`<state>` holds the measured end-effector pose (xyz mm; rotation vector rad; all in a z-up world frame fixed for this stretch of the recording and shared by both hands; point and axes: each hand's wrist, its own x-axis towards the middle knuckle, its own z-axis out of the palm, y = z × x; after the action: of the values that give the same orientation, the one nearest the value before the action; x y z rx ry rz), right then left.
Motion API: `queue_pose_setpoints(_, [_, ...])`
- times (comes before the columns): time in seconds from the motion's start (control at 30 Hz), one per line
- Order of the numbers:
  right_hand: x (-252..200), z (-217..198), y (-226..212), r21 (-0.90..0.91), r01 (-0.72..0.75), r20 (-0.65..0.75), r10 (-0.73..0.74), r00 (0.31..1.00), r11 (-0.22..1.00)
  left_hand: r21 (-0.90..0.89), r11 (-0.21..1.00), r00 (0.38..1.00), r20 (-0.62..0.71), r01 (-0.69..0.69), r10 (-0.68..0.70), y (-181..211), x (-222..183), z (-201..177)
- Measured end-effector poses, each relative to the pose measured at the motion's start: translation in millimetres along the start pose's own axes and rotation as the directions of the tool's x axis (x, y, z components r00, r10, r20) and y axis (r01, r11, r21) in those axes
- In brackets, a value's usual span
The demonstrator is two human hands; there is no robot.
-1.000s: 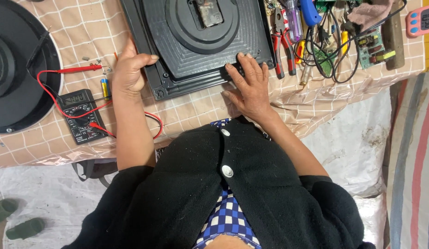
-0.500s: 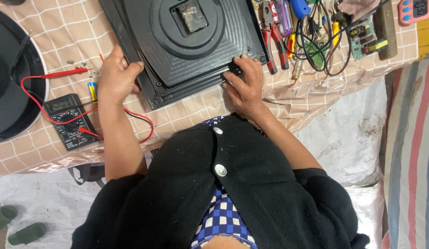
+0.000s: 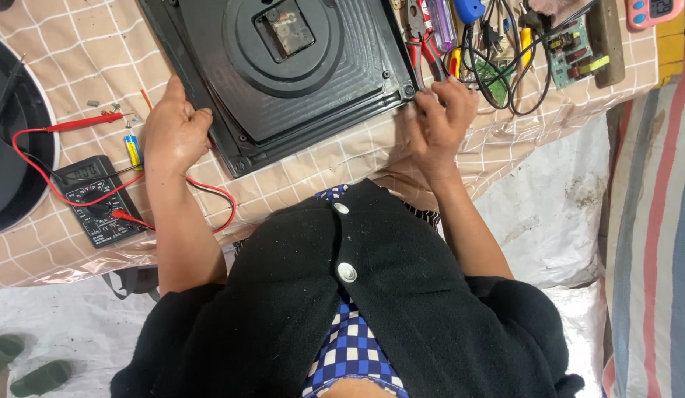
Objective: Testing the internal components of an induction cooker using a digital multimeter and a screwdriver.
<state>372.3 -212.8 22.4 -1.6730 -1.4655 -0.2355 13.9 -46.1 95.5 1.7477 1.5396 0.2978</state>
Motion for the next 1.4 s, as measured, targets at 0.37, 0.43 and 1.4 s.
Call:
queue_pose_setpoints(0.37, [16.1, -9.5, -11.1, -0.007, 0.051, 0.066, -0.050, 0.997, 0.999, 0.073, 0.934, 0.895, -0.270, -0.349, 0.355, -41.9, -12.7, -54.1])
queue_pose_setpoints(0.43, [15.7, -5.6, -14.8, 0.013, 0.072, 0.067, -0.072, 0.995, 0.997, -0.002, 0.899, 0.847, -0.336, -0.438, 0.412, -53.8, -22.8, -76.6])
queue_pose_setpoints(1.4, [2.9, 1.7, -7.4, -0.041, 0.037, 0.061, -0.034, 0.998, 0.998, 0.791, 0.601, 0.809, -0.274, -0.118, 0.520, -107.3, -2.5, -48.9])
